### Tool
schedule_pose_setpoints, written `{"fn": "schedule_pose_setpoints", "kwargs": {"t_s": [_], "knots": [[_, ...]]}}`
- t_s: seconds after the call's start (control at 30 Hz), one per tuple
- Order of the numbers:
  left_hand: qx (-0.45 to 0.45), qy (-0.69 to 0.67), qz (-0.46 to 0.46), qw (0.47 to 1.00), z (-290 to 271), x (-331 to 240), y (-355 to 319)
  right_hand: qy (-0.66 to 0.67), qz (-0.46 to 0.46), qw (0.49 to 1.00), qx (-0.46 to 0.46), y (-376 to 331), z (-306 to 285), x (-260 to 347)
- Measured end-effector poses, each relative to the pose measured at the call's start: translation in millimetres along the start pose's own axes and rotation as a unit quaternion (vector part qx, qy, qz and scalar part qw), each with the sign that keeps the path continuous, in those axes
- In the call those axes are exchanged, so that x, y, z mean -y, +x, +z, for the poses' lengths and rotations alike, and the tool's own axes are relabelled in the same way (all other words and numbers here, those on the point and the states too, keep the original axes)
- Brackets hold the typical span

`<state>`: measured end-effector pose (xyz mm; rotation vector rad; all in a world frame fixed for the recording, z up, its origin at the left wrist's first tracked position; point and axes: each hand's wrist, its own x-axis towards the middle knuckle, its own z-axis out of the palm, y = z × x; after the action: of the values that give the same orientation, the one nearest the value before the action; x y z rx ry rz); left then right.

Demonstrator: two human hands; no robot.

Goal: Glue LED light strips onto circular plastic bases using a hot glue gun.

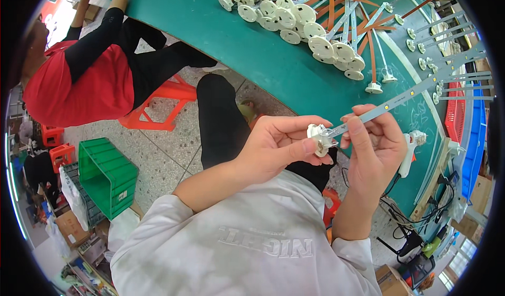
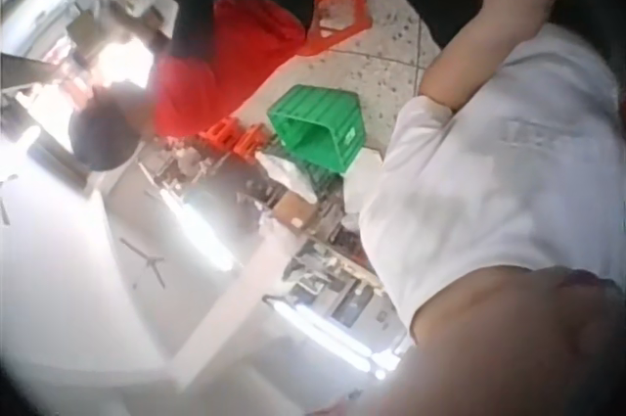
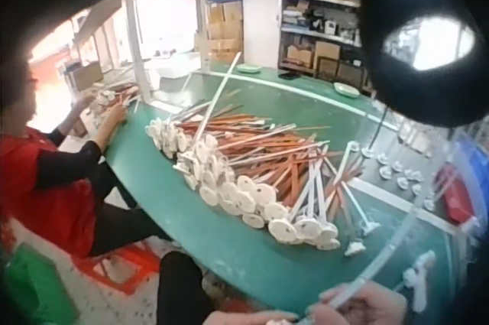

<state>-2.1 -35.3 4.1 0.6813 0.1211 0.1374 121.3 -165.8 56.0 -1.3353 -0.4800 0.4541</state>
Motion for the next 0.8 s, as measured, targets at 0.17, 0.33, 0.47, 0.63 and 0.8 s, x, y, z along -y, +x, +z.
{"fn": "schedule_pose_setpoints", "kwargs": {"t_s": [0.17,0.33,0.47,0.63,0.8], "knots": [[-0.011,-0.05,-0.007,0.999,-5.6,0.4,2.2,-0.348,-0.147,0.905,-0.194,10.5,-76.2,-6.1],[0.005,-0.086,-0.008,0.996,-11.6,-1.3,9.8,-0.54,-0.045,0.778,-0.318,-19.4,-174.3,-4.7],[0.006,-0.092,-0.008,0.996,-13.6,-1.5,13.7,-0.735,0.011,0.63,-0.25,-37.4,-208.2,-24.3],[0.001,-0.082,-0.001,0.997,-14.5,-4.3,13.4,-0.739,0.115,0.628,-0.217,-42.2,-214.0,-31.2],[0.004,-0.08,0.02,0.997,-17.5,-4.5,15.2,-0.769,0.125,0.603,-0.169,-21.9,-226.6,-31.3]]}}
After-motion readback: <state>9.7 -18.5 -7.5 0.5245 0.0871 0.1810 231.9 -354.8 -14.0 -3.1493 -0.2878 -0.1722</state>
